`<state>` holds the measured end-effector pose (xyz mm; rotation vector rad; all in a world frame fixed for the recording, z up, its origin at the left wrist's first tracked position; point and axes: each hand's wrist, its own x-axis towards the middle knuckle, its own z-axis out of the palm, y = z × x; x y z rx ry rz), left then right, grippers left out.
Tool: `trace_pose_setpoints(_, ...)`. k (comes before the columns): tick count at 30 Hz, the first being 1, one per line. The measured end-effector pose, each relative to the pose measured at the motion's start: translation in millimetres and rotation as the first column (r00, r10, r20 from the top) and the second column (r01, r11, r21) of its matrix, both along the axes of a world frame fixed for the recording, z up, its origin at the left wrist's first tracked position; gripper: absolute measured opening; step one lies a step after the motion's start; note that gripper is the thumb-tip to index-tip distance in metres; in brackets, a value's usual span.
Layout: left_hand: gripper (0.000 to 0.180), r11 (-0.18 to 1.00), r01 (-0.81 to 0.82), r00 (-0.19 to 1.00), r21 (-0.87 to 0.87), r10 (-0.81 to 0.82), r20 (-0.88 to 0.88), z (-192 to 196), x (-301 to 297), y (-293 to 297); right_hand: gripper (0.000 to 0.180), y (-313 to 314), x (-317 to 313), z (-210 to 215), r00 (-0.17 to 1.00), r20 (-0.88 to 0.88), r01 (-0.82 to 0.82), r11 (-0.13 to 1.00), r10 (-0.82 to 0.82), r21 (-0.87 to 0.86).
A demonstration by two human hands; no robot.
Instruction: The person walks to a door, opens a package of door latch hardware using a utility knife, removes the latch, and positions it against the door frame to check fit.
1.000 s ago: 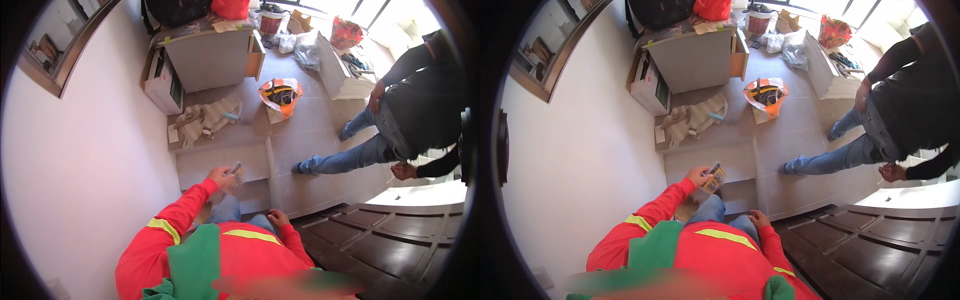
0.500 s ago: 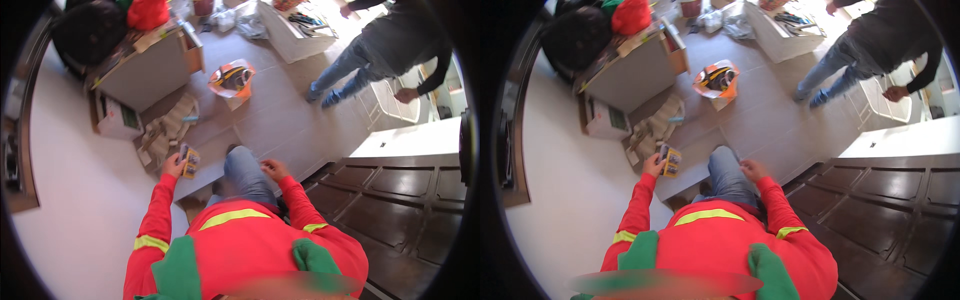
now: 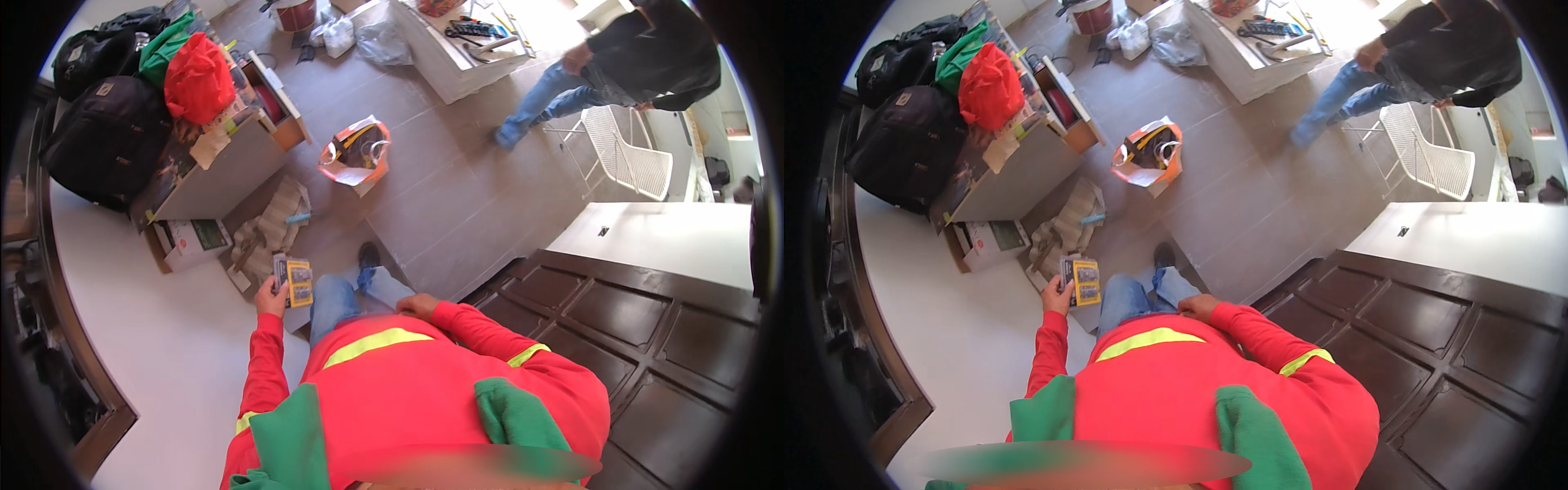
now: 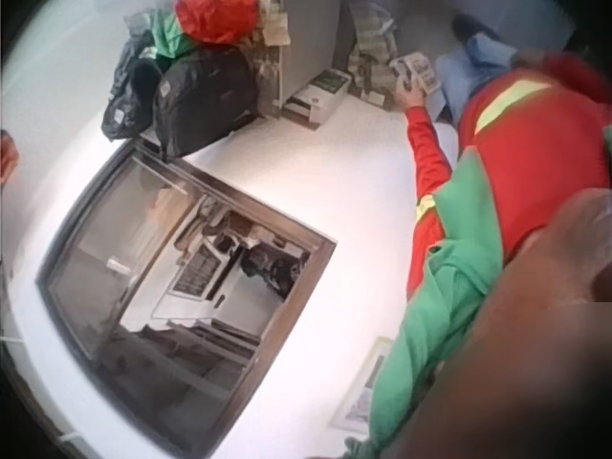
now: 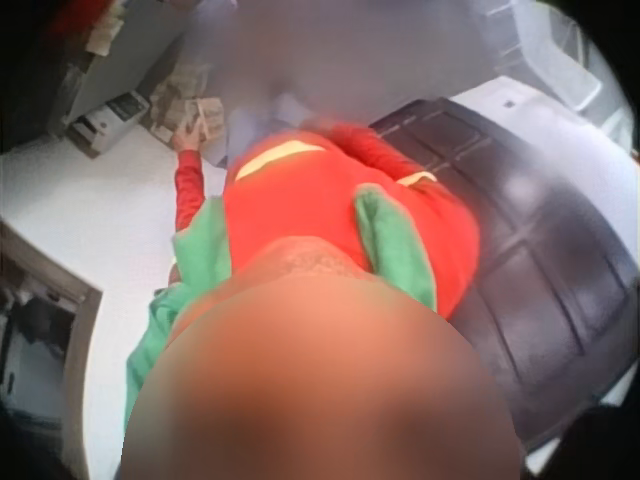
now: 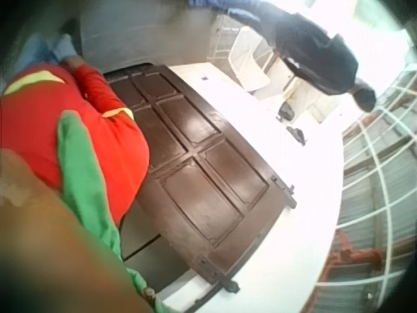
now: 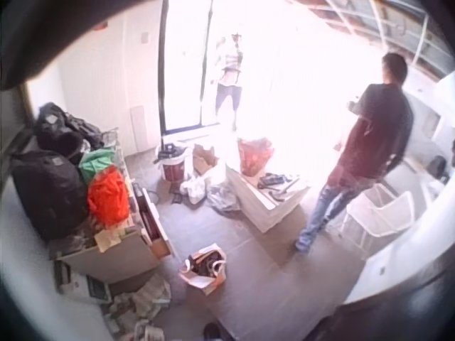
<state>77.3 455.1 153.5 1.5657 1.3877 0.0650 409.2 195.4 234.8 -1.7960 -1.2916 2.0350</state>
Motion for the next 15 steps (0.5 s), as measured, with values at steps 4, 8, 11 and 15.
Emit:
trace_pose_setpoints(4,0.024,1.000,0.027,0.993,-0.003,-0.027,0.119,6,20,35,0.024,32,12,9,0.942,-0.186,0.252,0.954,-0.281,-0.165)
trace_pose_setpoints(8,0.024,0.983,0.178,0.981,-0.050,-0.181,-0.070,9,26,66,0.024,62,11,24,0.957,-0.093,0.257,0.952,-0.274,-0.166)
trace_pose_setpoints(11,0.025,0.967,0.244,0.970,-0.079,-0.244,0.016,6,43,94,0.024,81,17,44,0.945,0.028,0.326,0.941,-0.325,-0.095)
trace_pose_setpoints(15,0.025,0.965,0.248,0.966,-0.083,-0.240,0.096,5,84,132,0.022,111,44,68,0.884,0.177,0.415,0.901,-0.433,0.129)
